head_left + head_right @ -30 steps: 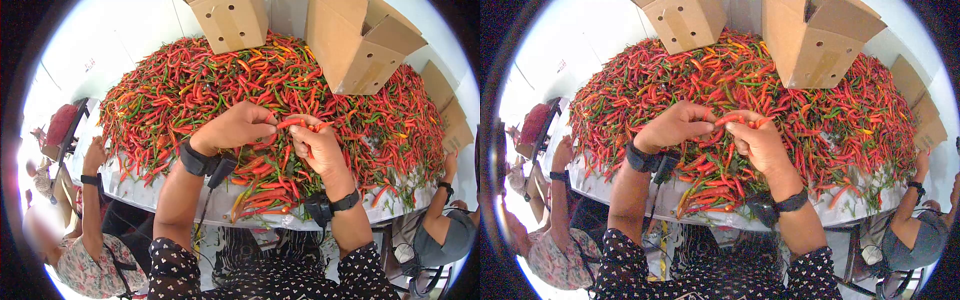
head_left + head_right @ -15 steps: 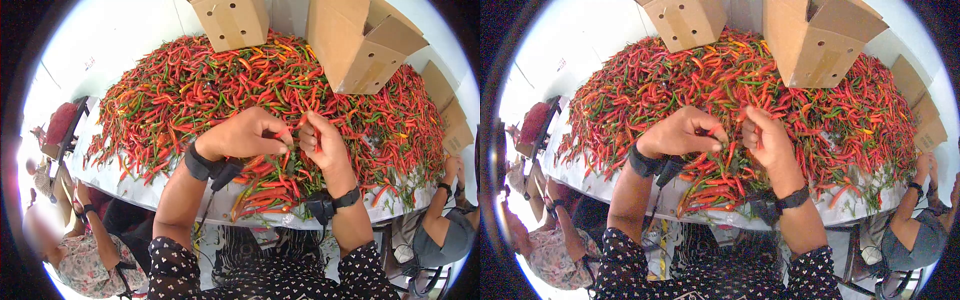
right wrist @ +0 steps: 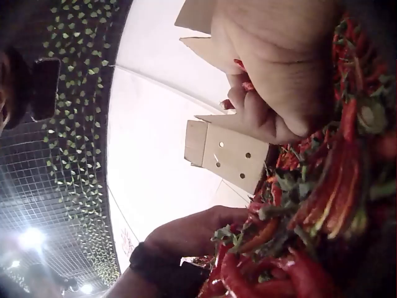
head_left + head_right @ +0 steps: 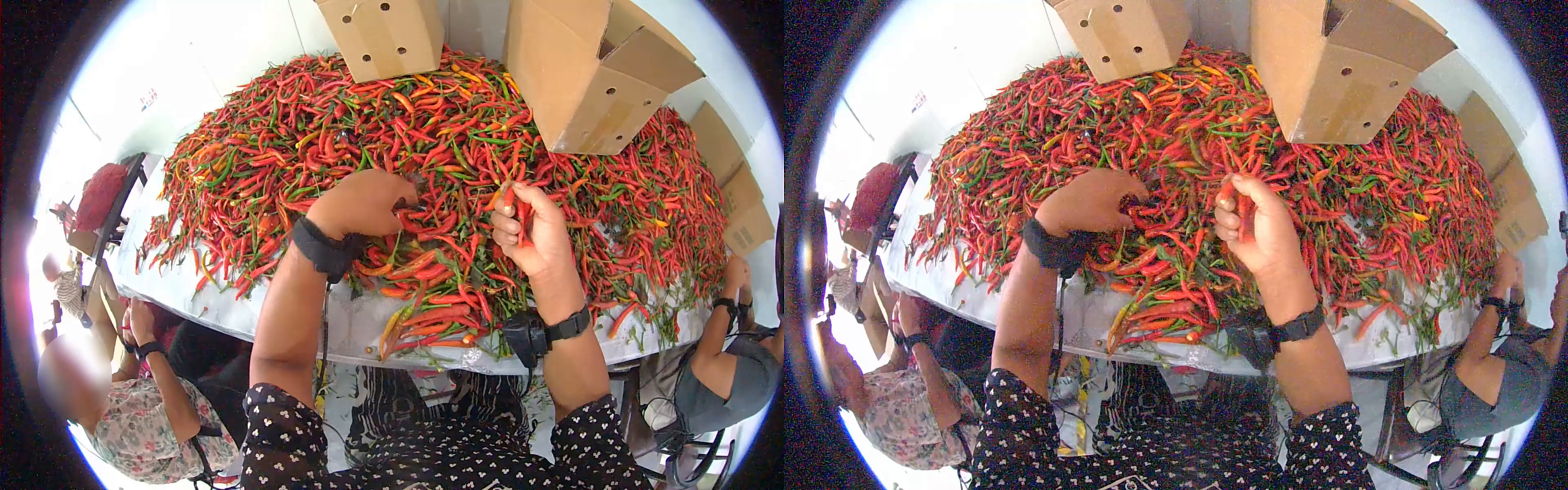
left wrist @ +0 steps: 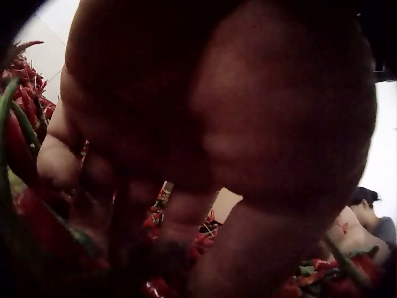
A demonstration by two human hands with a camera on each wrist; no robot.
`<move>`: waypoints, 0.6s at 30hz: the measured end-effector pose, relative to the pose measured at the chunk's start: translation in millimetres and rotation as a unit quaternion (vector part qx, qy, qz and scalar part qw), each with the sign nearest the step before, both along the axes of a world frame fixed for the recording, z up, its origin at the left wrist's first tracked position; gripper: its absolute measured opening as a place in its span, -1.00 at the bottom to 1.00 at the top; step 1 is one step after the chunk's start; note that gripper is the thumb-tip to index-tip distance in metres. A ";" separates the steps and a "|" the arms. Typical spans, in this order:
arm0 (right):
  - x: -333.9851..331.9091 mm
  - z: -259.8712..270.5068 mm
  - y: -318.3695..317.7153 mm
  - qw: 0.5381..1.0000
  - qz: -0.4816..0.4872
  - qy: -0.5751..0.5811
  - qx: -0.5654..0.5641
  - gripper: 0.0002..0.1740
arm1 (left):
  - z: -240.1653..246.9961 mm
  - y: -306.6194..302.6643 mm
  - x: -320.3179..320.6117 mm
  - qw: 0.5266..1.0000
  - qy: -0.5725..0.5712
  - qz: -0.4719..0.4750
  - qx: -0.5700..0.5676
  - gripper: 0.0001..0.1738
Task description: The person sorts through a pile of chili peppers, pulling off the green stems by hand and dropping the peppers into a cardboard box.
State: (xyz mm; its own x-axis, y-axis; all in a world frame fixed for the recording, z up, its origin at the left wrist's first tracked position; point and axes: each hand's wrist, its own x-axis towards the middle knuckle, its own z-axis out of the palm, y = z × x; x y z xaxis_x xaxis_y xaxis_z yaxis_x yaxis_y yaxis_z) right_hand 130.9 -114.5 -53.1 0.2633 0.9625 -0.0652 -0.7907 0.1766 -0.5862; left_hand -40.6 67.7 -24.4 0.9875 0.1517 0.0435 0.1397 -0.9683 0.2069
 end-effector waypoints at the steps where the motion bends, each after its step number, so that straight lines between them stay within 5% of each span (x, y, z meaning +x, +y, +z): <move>1: 0.4 0.0 0.0 1.000 0.000 0.000 0.000 -0.86 | -3.4 2.0 1.2 1.000 -0.009 -0.019 0.004 -0.63; 8: 3.0 -2.5 0.1 1.000 0.017 -0.001 0.009 -0.85 | 1.0 4.0 3.0 1.000 0.012 0.005 0.023 -0.69; 13: -2.9 -0.3 2.0 1.000 -0.021 -0.006 -0.012 -0.85 | 18.5 -7.2 1.0 0.980 -0.042 0.058 -0.185 -0.78; 18: -10.5 2.8 2.8 1.000 -0.008 0.002 -0.030 -0.84 | 28.5 -20.1 3.5 0.972 -0.112 0.048 -0.202 -0.76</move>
State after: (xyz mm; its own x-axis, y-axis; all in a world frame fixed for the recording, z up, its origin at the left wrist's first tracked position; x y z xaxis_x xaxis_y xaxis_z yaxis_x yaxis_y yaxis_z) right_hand 120.5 -111.7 -50.2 0.2793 0.9523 -0.1231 -0.7901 0.1550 -0.5931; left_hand -37.2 47.5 4.1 0.9405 0.2916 0.1745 0.1320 -0.7865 0.6033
